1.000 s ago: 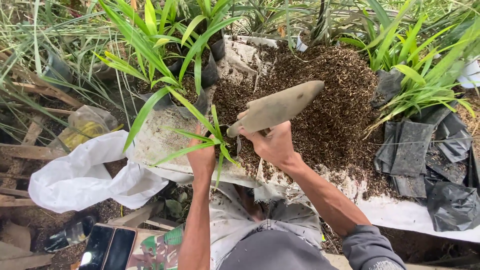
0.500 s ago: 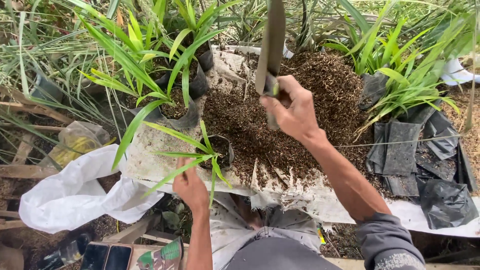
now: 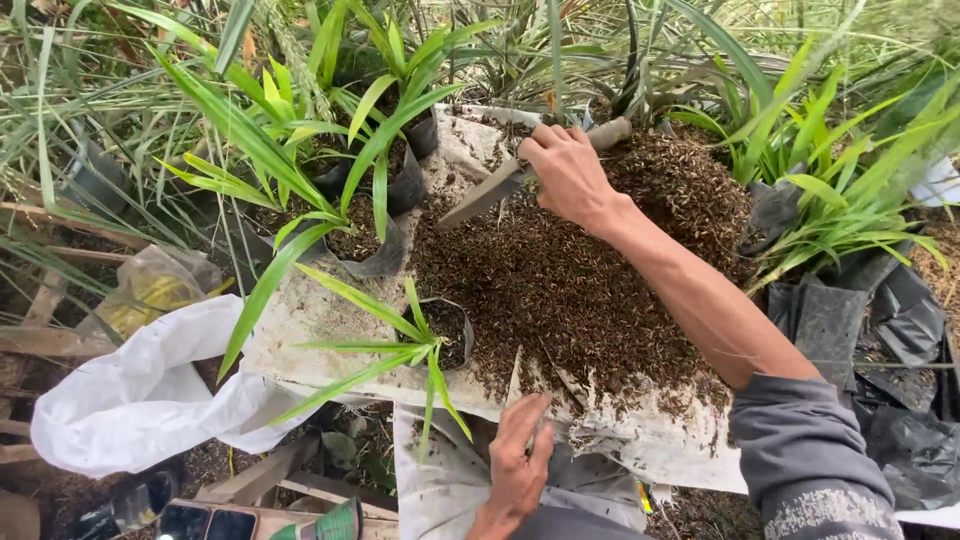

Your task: The person uses a hand trowel to scoop soil and fill a black plastic nursery bag containing a small green plant. They pat the soil down around the plant and then scoop more soil into an empty black plastic bag.

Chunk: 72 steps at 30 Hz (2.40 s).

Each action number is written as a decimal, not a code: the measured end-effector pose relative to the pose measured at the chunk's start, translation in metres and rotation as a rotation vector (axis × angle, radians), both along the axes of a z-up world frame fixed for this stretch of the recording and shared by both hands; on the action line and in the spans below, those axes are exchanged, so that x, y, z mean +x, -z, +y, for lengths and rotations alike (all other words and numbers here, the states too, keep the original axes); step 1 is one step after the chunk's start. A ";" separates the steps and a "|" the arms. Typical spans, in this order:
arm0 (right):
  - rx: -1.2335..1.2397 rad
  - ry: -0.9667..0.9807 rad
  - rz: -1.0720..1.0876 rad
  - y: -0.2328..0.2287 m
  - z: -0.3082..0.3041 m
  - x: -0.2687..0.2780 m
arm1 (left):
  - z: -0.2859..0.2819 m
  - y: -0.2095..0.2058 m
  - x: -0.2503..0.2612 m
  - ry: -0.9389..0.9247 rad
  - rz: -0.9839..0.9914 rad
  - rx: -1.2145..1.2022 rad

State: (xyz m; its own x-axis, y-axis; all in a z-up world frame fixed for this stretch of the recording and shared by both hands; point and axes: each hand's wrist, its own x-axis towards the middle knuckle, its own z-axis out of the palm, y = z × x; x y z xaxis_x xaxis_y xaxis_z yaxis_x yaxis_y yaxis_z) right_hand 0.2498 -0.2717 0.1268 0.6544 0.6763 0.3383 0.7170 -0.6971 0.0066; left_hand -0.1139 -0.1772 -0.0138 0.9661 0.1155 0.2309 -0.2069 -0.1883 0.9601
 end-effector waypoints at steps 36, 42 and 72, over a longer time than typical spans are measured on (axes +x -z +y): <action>-0.732 -0.012 0.213 0.043 -0.001 0.074 | 0.014 -0.062 0.167 -0.327 0.324 -0.209; -0.706 -0.023 0.599 -0.003 0.013 0.038 | 0.012 -0.062 0.189 -0.360 0.263 -0.136; -0.906 -0.092 0.388 -0.159 0.064 -0.122 | 0.101 -0.074 0.036 -0.594 0.115 -0.007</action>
